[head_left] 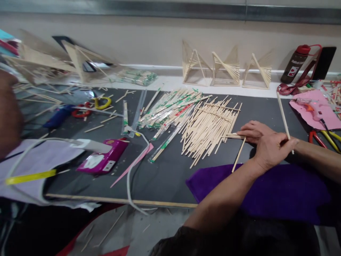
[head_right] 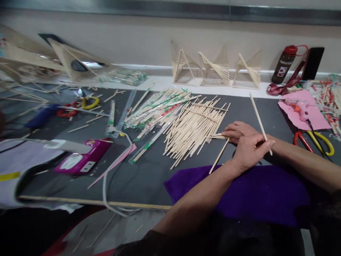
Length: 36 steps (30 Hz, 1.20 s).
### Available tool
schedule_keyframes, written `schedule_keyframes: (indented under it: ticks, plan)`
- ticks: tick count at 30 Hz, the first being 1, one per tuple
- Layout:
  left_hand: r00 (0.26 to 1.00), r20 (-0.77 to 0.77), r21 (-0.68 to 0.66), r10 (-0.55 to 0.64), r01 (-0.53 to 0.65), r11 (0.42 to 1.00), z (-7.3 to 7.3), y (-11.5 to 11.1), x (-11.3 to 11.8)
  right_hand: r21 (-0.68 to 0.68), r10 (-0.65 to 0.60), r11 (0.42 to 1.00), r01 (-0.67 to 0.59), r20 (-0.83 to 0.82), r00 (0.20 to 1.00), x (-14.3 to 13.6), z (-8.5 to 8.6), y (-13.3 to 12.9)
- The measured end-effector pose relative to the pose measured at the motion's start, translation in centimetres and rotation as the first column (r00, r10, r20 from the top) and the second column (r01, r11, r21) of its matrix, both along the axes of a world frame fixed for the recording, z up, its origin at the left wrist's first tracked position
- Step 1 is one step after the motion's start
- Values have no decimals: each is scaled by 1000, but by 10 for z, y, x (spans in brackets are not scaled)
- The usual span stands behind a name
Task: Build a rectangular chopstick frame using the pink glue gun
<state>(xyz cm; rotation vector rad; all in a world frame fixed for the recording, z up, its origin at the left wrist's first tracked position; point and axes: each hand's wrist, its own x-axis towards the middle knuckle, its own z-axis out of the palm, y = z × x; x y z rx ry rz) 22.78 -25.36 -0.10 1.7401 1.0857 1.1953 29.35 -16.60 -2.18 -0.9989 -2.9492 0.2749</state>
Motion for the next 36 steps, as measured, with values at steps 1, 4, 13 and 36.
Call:
schedule_keyframes:
  ticks: [1,4,13,36]
  plan:
    - [1000,-5,32,11,-11,999,0,0,0,-9,120,993,-120,-30,992,-6,2,3]
    - [997,-37,128,61,-56,990,-1,1,-2,53,475,880,-473,-139,869,-24,6,17]
    - [940,-21,338,339,-313,888,-6,21,-15,289,459,879,-380,-293,838,-67,-13,52]
    - [940,-45,196,337,-323,926,1,19,-20,264,499,835,-483,4,866,-122,6,58]
